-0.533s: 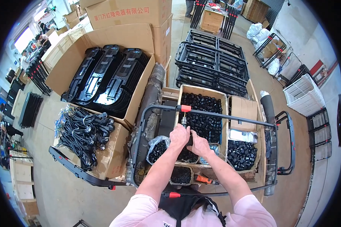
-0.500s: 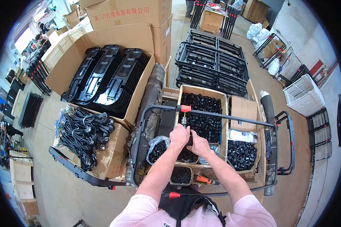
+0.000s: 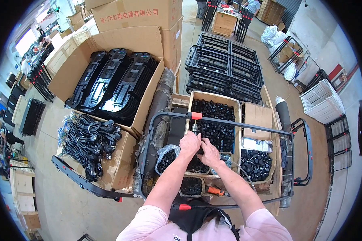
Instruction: Assemble the housing and internal components of a leaf blower using an electric screwdriver.
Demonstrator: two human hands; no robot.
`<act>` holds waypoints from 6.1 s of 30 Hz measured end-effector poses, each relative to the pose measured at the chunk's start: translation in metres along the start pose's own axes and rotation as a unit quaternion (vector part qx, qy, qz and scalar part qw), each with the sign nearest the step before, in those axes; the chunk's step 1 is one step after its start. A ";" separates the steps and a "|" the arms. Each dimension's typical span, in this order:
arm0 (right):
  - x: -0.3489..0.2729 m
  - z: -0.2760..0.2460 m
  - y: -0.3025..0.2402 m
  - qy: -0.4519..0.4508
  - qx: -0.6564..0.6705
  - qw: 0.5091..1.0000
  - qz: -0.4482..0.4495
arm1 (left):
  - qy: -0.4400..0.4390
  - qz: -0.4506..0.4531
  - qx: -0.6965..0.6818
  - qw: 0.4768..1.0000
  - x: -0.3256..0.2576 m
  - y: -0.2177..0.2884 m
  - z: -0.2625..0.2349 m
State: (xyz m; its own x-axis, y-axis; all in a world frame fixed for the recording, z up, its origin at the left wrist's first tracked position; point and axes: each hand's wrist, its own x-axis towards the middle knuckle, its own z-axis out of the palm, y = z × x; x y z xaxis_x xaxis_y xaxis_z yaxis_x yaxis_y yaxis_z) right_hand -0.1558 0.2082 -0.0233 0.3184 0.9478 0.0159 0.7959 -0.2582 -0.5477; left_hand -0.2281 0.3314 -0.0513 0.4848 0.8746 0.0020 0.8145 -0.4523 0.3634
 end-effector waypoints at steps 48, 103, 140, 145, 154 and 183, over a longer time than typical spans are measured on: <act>-0.421 0.044 -0.139 -0.041 0.045 0.992 -0.110 | -0.042 -0.132 -0.433 0.891 -0.484 -0.081 -0.091; -0.397 0.111 -0.186 -0.071 0.072 0.995 0.003 | -0.192 -0.166 -0.340 0.906 -0.438 -0.159 -0.057; -0.425 0.083 -0.161 -0.108 0.040 0.991 0.063 | -0.198 -0.138 -0.391 0.888 -0.463 -0.130 -0.036; -0.420 0.083 -0.158 -0.117 0.056 0.988 0.078 | -0.184 -0.131 -0.394 0.891 -0.458 -0.128 -0.035; -0.410 0.076 -0.161 -0.143 0.049 0.981 0.119 | -0.189 -0.143 -0.347 0.908 -0.449 -0.125 -0.033; -0.429 0.099 -0.168 -0.055 0.051 0.996 0.044 | -0.260 -0.130 -0.376 0.880 -0.462 -0.144 -0.026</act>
State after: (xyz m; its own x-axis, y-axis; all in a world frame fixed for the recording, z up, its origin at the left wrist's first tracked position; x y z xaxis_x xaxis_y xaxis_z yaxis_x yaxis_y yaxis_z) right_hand -0.4776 -0.1369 -0.0208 0.3221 0.9385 -0.1245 0.7090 -0.3263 -0.6252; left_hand -0.5774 -0.0026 -0.0802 0.5535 0.6446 -0.5274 0.5729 0.1649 0.8028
